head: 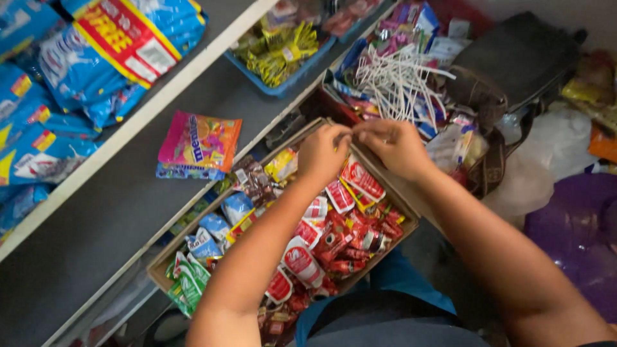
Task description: Bundling soy sauce sachets with plastic ties and hanging them on display hooks on a shelf in a grocery store.
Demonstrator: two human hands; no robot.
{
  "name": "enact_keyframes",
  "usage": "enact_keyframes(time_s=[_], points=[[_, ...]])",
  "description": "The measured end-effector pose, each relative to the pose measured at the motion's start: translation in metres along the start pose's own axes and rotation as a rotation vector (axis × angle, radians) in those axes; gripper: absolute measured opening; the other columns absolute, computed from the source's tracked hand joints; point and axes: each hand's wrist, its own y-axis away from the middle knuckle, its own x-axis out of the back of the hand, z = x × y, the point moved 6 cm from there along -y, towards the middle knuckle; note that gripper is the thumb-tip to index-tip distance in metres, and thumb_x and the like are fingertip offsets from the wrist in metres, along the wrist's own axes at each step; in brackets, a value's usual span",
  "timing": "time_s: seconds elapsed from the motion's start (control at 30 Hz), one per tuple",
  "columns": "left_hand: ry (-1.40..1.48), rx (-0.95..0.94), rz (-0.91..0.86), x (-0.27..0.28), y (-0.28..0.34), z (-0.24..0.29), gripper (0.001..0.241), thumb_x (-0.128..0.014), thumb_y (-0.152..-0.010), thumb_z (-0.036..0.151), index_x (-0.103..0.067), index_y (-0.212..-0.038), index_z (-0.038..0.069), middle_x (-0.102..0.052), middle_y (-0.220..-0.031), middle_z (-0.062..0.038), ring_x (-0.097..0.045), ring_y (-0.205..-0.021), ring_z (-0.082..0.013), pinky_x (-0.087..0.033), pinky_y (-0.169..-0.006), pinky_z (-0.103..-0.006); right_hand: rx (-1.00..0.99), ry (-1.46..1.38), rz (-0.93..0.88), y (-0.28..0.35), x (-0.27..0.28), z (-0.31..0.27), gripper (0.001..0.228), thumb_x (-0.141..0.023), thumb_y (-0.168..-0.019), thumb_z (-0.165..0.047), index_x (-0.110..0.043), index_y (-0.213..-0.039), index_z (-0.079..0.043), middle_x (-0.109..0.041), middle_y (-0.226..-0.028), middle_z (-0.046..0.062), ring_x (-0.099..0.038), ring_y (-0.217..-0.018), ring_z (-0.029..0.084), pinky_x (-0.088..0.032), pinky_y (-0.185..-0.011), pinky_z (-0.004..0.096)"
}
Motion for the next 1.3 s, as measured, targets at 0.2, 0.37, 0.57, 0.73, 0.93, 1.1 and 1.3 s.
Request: enact_keyframes(time_s=[0.2, 0.37, 0.57, 0.73, 0.93, 1.1, 1.3], points=[[-0.101, 0.313, -0.164, -0.063, 0.079, -0.097, 0.017, -0.071, -0.087, 0.025, -0.077, -0.095, 0.012, -0.075, -0.098, -0.011, -0.072, -0.092, -0.0342, -0.056, -0.079, -0.047, -0.318, 0.009, -0.027, 0.071, -0.05, 0.107, 0.025, -0.071, -0.096, -0.019, -0.078, -0.115, -0.005, -0.08, -0.098, 0.005, -0.066, -0.085, 0.007, -0.055, -0.08, 0.028], [-0.246, 0.41, -0.169, -0.094, 0.104, -0.136, 0.045, -0.074, -0.082, 0.023, -0.062, -0.124, 0.01, -0.064, -0.122, -0.02, -0.069, -0.1, -0.041, -0.056, -0.083, -0.0512, -0.487, 0.044, -0.066, 0.115, -0.079, 0.185, 0.029, -0.073, -0.094, -0.023, -0.075, -0.118, -0.006, -0.079, -0.103, 0.006, -0.069, -0.087, 0.011, -0.056, -0.08, 0.03], [-0.318, 0.65, -0.232, -0.111, 0.115, -0.154, 0.062, -0.068, -0.093, 0.024, -0.039, -0.145, 0.008, -0.056, -0.132, -0.028, -0.068, -0.104, -0.0468, -0.059, -0.084, -0.0529, -0.566, 0.045, -0.075, 0.147, -0.099, 0.212, 0.032, -0.073, -0.094, -0.026, -0.076, -0.12, -0.007, -0.081, -0.104, 0.008, -0.071, -0.094, 0.014, -0.055, -0.087, 0.033], [-0.306, 0.63, -0.091, -0.113, 0.109, -0.162, 0.058, -0.07, -0.092, 0.025, -0.04, -0.137, 0.006, -0.057, -0.131, -0.028, -0.069, -0.103, -0.0466, -0.059, -0.08, -0.0529, -0.521, 0.079, -0.082, 0.151, -0.107, 0.209, 0.033, -0.073, -0.092, -0.026, -0.077, -0.118, -0.007, -0.081, -0.108, 0.01, -0.075, -0.095, 0.015, -0.057, -0.087, 0.033], [-0.407, 0.76, -0.238, -0.117, 0.112, -0.153, 0.053, -0.061, -0.102, 0.032, -0.037, -0.144, 0.01, -0.068, -0.125, -0.022, -0.072, -0.102, -0.0414, -0.058, -0.081, -0.0538, -0.585, 0.154, -0.109, 0.152, -0.114, 0.207, 0.036, -0.074, -0.091, -0.024, -0.074, -0.122, -0.007, -0.079, -0.109, 0.012, -0.075, -0.097, 0.016, -0.057, -0.085, 0.034], [-0.536, 0.734, -0.517, -0.139, 0.126, -0.146, 0.083, -0.055, -0.102, 0.017, -0.004, -0.166, 0.008, -0.075, -0.102, -0.023, -0.077, -0.087, -0.0359, -0.059, -0.076, -0.0492, -0.67, 0.082, -0.161, 0.155, -0.127, 0.207, 0.043, -0.072, -0.088, -0.022, -0.07, -0.129, -0.009, -0.081, -0.103, 0.016, -0.075, -0.091, 0.02, -0.057, -0.083, 0.035], [-0.37, 0.828, -0.327, -0.145, 0.143, -0.151, 0.076, -0.059, -0.098, 0.017, -0.016, -0.161, 0.023, -0.074, -0.096, -0.021, -0.075, -0.085, -0.0366, -0.057, -0.071, -0.0477, -0.66, 0.172, -0.098, 0.155, -0.128, 0.21, 0.045, -0.071, -0.091, -0.02, -0.068, -0.134, -0.01, -0.075, -0.118, 0.016, -0.071, -0.103, 0.022, -0.053, -0.092, 0.035]])
